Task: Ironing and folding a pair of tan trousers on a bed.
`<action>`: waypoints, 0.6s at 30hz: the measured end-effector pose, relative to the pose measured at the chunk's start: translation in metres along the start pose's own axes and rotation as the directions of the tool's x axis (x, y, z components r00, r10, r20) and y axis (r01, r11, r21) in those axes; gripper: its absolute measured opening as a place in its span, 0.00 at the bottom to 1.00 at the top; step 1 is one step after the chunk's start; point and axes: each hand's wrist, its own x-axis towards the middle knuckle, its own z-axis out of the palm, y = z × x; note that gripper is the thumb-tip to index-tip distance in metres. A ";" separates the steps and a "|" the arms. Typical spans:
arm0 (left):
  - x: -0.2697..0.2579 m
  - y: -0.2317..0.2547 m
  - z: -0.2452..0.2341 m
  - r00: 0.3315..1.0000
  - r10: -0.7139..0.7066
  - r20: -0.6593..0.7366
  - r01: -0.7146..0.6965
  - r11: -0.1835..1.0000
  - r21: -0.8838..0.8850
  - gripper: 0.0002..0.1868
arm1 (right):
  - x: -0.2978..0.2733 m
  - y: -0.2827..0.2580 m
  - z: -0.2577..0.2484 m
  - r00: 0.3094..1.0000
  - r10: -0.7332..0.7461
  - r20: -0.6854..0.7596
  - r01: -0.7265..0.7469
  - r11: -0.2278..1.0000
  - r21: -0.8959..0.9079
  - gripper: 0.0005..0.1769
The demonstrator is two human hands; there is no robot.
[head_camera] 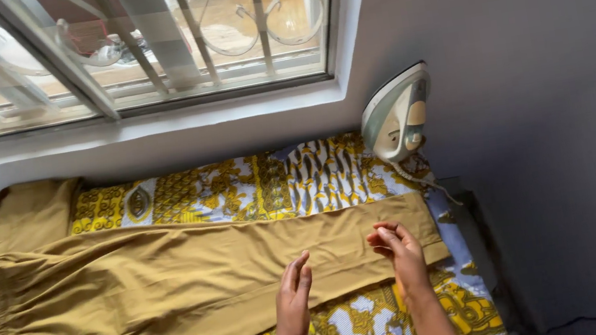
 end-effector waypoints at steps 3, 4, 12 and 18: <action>-0.006 0.017 -0.015 1.000 0.021 0.008 -0.021 0.998 -0.068 0.27 | -0.014 0.012 -0.008 0.992 0.129 -0.016 -0.125 0.980 0.157 0.10; -0.008 0.021 -0.024 1.000 0.018 0.012 -0.017 0.998 -0.062 0.27 | -0.018 0.012 -0.005 0.991 0.133 -0.019 -0.128 0.978 0.162 0.10; -0.019 0.032 -0.071 0.999 0.022 0.029 -0.018 0.988 -0.152 0.27 | -0.055 0.021 0.029 0.974 0.226 0.008 -0.225 0.967 0.115 0.10; -0.031 0.007 -0.092 0.998 0.059 0.026 -0.061 0.990 0.124 0.25 | -0.073 0.042 0.038 0.946 0.303 -0.115 -0.282 0.945 0.167 0.11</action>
